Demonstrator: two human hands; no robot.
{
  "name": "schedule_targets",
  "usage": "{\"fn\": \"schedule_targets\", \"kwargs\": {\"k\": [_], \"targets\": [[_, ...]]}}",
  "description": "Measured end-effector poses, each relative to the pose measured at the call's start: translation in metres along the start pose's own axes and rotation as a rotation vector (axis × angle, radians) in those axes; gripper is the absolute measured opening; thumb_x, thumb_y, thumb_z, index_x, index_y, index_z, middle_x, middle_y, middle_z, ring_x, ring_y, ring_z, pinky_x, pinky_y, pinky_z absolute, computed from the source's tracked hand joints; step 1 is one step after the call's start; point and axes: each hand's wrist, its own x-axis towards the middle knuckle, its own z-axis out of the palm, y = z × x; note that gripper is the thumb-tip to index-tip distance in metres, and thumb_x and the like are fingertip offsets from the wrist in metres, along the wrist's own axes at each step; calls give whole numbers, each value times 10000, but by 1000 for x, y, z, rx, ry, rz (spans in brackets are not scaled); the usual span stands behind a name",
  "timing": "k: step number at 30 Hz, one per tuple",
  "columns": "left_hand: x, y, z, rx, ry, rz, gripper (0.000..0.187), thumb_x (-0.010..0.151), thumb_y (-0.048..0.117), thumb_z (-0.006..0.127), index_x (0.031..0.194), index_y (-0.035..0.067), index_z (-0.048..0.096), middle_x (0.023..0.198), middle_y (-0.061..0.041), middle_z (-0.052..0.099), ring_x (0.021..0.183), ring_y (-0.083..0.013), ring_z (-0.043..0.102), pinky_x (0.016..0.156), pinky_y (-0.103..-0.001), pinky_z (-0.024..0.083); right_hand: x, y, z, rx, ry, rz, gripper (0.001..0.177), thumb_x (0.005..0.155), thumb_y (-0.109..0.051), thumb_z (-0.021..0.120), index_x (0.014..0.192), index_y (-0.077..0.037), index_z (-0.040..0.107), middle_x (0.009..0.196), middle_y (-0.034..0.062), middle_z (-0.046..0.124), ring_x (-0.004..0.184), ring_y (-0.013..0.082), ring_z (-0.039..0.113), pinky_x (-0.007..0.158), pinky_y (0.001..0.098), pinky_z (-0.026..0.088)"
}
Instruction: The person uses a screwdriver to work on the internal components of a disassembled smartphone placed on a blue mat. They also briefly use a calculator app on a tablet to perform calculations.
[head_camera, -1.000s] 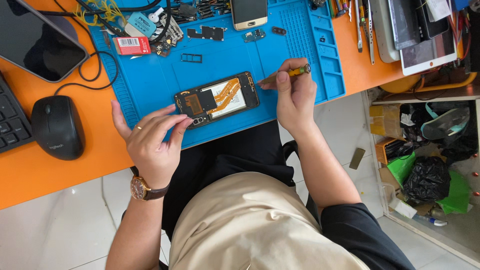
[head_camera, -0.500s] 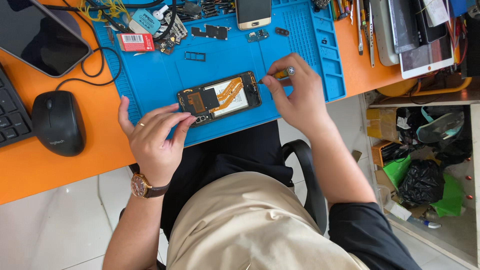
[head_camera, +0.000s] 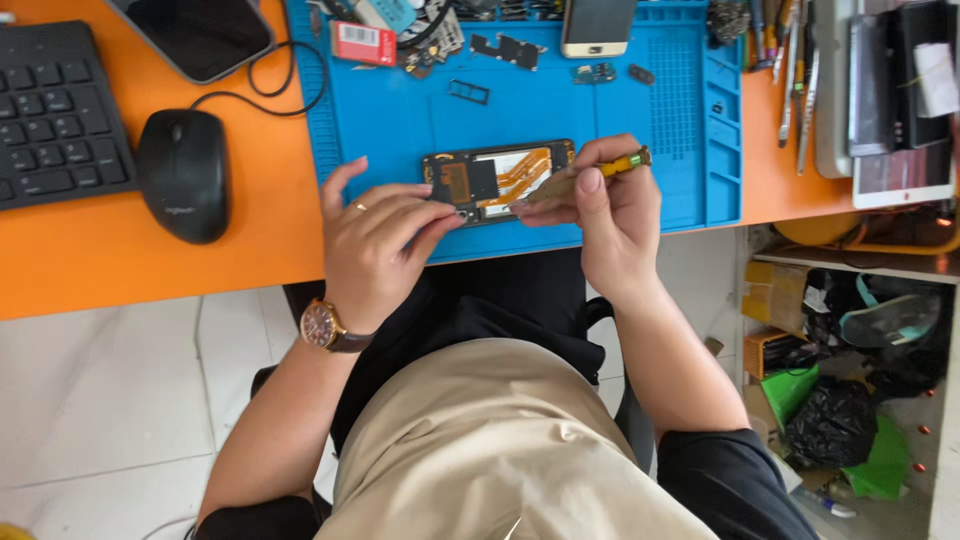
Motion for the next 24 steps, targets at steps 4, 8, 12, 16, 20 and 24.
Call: {"fn": "schedule_targets", "kwargs": {"k": [4, 8, 12, 16, 20, 24], "targets": [[-2, 1, -1, -9, 32, -13, 113, 931, 164, 935, 971, 147, 831, 856, 18, 809, 960, -221, 810, 1187, -527, 381, 3, 2, 45, 142, 34, -15, 314, 1157, -291, 431, 1169, 23, 412, 971, 306, 723, 913, 410, 809, 781, 549, 709], [-3, 1, -2, -34, 43, -9, 127, 915, 142, 941, 969, 151, 826, 847, 31, 805, 957, -208, 808, 1179, -521, 380, -2, 16, 54, 107, 54, -20, 301, 1150, -267, 441, 1153, 34, 447, 992, 362, 721, 917, 455, 800, 772, 601, 699], [-3, 0, 0, -45, 40, -3, 113, 925, 151, 935, 967, 161, 831, 851, 42, 808, 956, -195, 804, 1178, -524, 379, -2, 14, 54, 48, 67, -21, 306, 1151, -262, 435, 1166, 44, 441, 985, 356, 713, 895, 448, 801, 763, 609, 693], [-3, 0, 0, -38, 37, -3, 114, 926, 149, 938, 962, 161, 831, 840, 38, 800, 949, -194, 798, 1173, -533, 379, -3, 13, 54, 52, 71, -4, 302, 1153, -268, 433, 1175, 33, 438, 981, 340, 719, 896, 419, 804, 770, 593, 699], [-3, -1, 0, -36, 25, 3, 116, 927, 119, 930, 979, 161, 834, 846, 32, 804, 955, -196, 796, 1164, -532, 379, -5, 13, 55, 52, 83, -65, 301, 1156, -289, 411, 1166, 12, 427, 985, 336, 712, 881, 476, 794, 737, 607, 683], [-2, -1, -2, -28, 16, -3, 122, 931, 115, 930, 985, 156, 828, 850, 30, 808, 964, -196, 799, 1172, -524, 374, -7, 18, 54, -48, 79, -139, 291, 1146, -263, 419, 1133, 26, 443, 980, 348, 718, 846, 518, 788, 719, 628, 670]]}}
